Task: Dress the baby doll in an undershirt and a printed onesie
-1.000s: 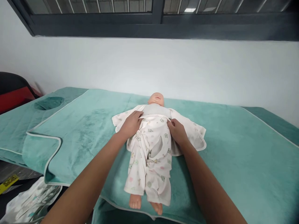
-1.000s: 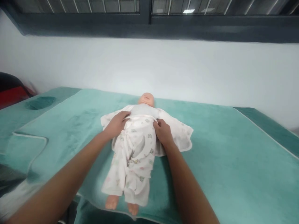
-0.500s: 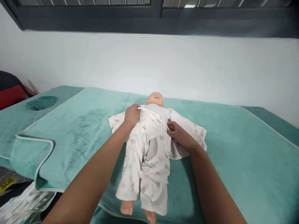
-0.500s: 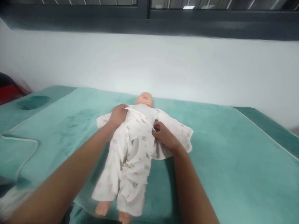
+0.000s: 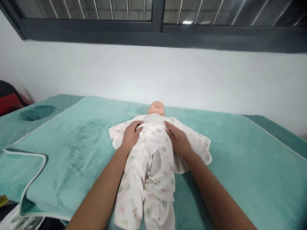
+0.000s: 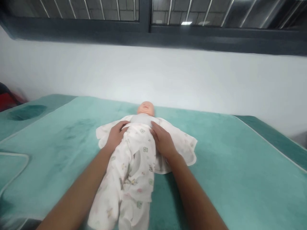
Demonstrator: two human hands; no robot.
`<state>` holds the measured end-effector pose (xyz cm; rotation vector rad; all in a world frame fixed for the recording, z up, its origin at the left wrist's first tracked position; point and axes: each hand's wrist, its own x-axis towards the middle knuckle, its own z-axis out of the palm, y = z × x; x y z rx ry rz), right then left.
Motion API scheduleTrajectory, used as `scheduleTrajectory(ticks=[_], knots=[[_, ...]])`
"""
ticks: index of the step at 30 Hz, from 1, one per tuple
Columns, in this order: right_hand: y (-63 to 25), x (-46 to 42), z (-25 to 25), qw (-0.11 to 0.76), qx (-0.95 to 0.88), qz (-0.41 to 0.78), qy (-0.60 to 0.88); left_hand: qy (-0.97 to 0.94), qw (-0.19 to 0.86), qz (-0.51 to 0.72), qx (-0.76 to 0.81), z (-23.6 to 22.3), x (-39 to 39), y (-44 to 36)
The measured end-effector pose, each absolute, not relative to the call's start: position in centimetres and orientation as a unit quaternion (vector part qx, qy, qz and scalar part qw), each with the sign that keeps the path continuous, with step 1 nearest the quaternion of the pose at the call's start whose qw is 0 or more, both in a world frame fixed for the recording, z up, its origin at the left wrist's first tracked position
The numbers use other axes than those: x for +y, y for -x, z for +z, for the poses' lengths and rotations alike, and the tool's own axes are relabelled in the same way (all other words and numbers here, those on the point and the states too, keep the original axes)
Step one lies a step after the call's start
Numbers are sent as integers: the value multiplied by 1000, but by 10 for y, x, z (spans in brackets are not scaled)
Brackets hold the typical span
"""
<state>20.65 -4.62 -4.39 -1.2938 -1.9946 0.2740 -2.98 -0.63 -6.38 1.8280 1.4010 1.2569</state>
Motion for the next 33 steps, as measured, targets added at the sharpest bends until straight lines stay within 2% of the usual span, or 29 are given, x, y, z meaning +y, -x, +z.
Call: scheduleTrajectory(ticks=[6, 9, 12, 15, 20, 23, 27, 33], knots=[[-207, -18, -22, 234, -767, 26, 597, -744, 197, 409, 490, -56, -1, 30], [-201, -1, -12, 212, -766, 3, 606, -755, 171, 351, 527, -42, 7, 28], [-196, 14, -8, 203, -767, 5, 608, -734, 154, 348, 563, -35, 19, 24], [-193, 20, -16, 236, -740, 51, 627, -680, 159, 371, 612, -40, 27, 19], [-193, 13, -41, 416, -661, 172, 601, -616, 242, 454, 597, -56, 18, 17], [-194, 6, -46, 486, -626, 200, 577, -585, 302, 509, 554, -60, 7, 20], [-195, -8, -42, 506, -600, 196, 588, -570, 333, 517, 546, -58, -8, 27], [-212, -32, -48, 467, -612, 281, 573, -562, 365, 486, 561, -54, -30, 40]])
